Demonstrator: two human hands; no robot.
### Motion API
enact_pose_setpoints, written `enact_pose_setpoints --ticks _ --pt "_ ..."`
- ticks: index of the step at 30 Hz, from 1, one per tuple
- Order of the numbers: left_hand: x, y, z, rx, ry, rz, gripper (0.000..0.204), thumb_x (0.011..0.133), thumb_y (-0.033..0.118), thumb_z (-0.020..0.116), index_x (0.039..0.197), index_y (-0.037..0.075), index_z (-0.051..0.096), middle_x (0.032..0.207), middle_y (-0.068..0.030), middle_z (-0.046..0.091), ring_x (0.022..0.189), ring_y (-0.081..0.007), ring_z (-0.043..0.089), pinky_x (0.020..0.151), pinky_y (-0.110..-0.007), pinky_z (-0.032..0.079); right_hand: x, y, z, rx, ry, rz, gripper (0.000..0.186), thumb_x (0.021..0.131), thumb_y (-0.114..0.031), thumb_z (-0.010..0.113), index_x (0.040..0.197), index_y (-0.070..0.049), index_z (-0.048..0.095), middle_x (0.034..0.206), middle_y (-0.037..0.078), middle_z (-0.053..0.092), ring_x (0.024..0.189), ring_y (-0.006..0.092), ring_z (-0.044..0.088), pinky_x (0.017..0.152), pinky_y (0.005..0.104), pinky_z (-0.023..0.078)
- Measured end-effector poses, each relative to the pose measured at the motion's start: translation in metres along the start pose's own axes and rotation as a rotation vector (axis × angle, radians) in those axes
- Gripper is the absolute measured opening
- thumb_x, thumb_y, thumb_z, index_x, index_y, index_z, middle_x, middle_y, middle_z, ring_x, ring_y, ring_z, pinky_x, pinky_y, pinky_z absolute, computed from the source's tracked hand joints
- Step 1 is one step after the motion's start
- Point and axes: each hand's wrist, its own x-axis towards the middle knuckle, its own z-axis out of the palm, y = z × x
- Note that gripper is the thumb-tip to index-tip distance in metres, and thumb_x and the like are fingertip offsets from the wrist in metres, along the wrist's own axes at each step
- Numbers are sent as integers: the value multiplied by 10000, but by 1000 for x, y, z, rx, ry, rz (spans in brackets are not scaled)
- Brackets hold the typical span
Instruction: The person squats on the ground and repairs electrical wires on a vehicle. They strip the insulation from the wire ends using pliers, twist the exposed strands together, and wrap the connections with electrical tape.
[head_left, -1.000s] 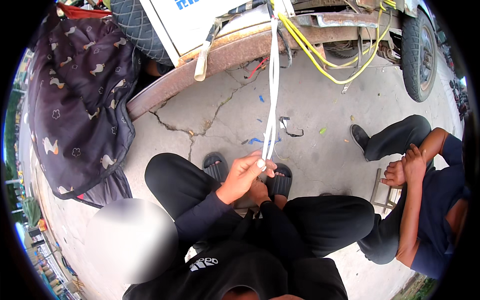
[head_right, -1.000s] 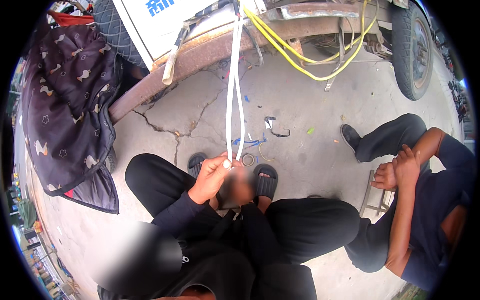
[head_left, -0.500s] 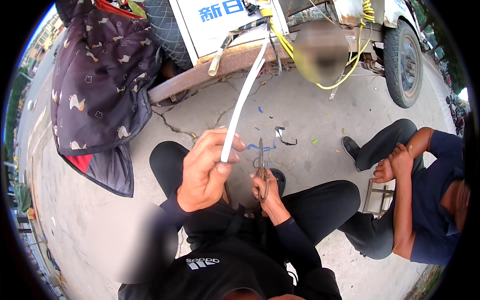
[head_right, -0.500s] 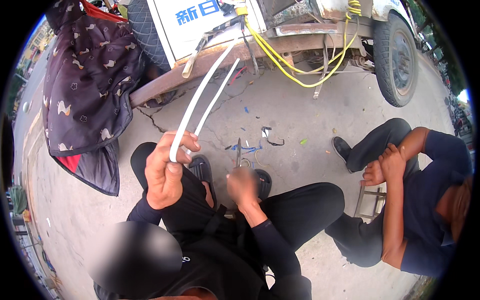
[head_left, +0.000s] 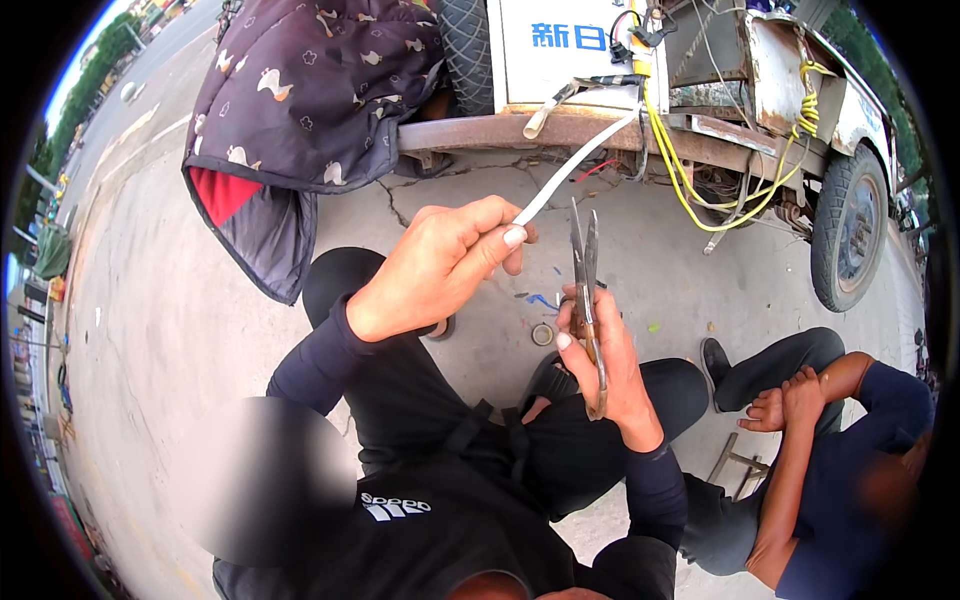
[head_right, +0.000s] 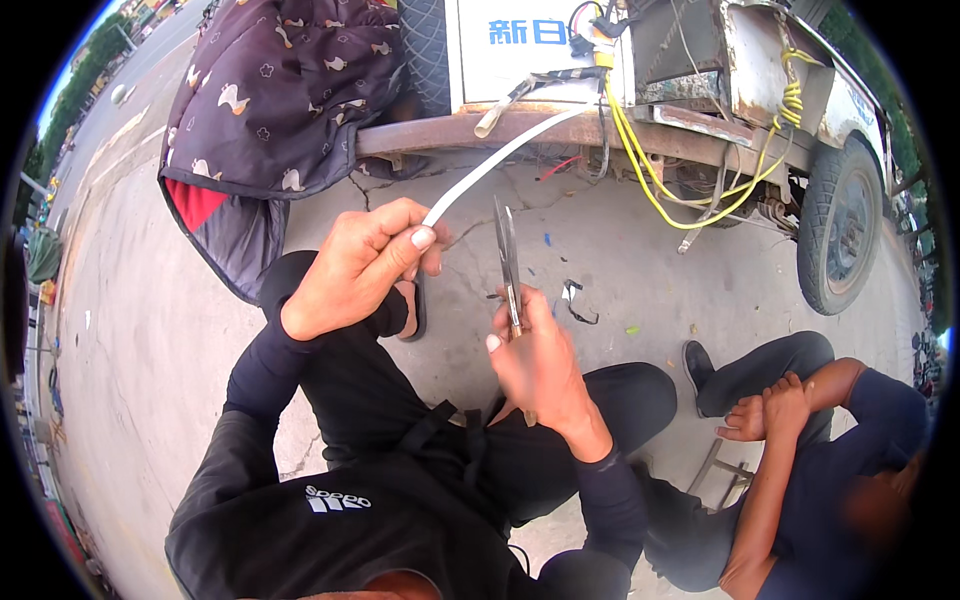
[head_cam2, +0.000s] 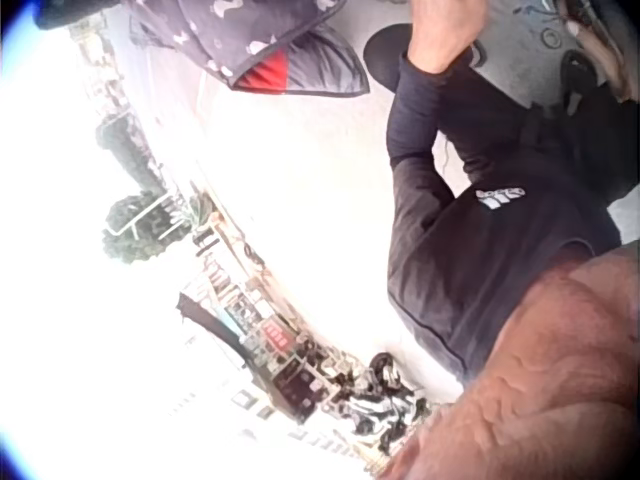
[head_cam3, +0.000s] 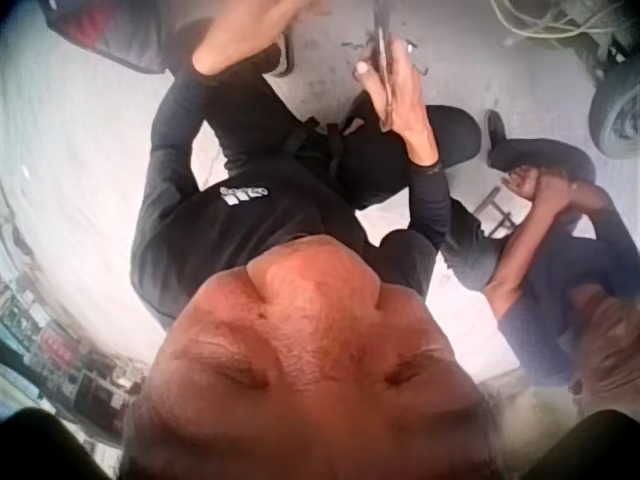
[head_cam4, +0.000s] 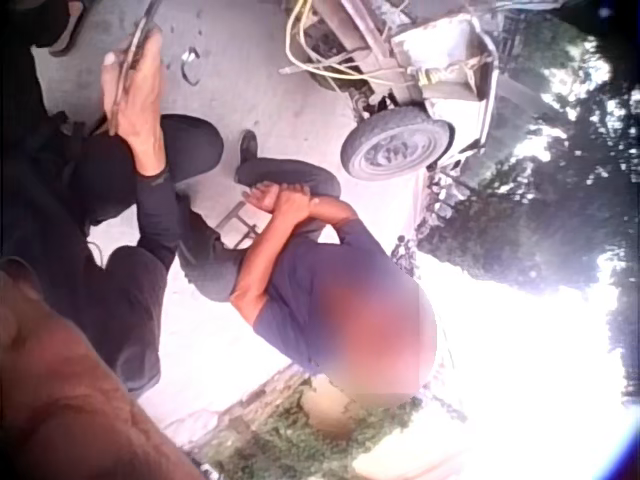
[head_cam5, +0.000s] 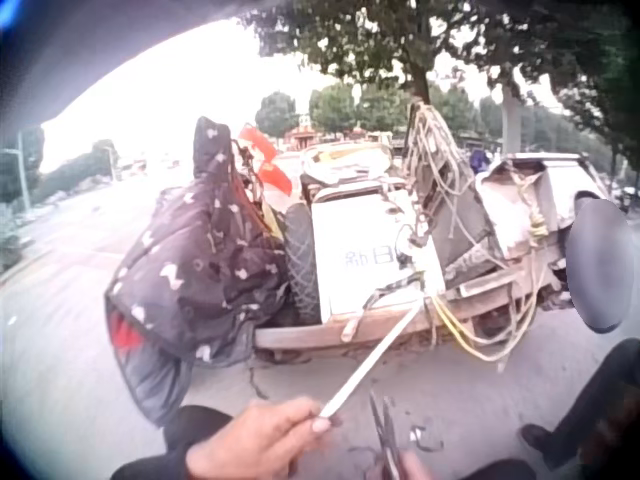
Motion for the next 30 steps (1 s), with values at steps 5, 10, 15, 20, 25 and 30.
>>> enact_pose_setpoints --ticks 5,10,15,20,25,30 --pt "-1 -20 -1 78 -4 14 253 1035 171 534 1002 -38 672 640 -39 576 586 -102 554 577 -264 467 17 -14 -13 -267 -132 -91 523 830 -20 664 1318 -24 474 992 166 594 834 336 616 789 410 496" --pt "-7 -44 -1 71 -61 0 255 1031 181 549 1001 -37 679 613 -44 563 560 -101 556 553 -271 450 39 -25 -17 -386 -229 -180 476 835 -50 670 1268 -26 473 980 190 570 886 402 599 766 462 482" --pt "-5 -50 -2 -50 -65 -47 272 1029 200 561 986 -33 696 602 -37 557 555 -85 531 533 -275 426 52 -27 -19 -422 -303 -180 487 840 -55 666 1274 -40 445 999 196 552 876 426 589 738 493 469" --pt "-6 -58 6 -192 -46 -69 282 1025 219 572 984 -29 700 623 -16 535 575 -75 479 540 -269 405 50 -29 -16 -419 -339 -109 488 843 -53 664 1274 -36 436 1027 206 546 873 445 584 744 499 470" --pt "-3 -63 12 -195 -104 -129 244 1022 196 550 986 -18 661 610 -70 482 583 -111 396 553 -304 392 49 -16 -13 -367 -304 -100 467 834 -52 671 1243 -24 448 1015 211 546 848 443 582 735 492 470" --pt "0 -69 16 -222 -130 -152 248 1016 206 564 972 -6 685 608 -58 498 589 -103 417 562 -292 400 52 -5 -11 -387 -310 -73 389 822 -36 665 1148 -13 453 902 201 553 779 423 580 681 478 458"
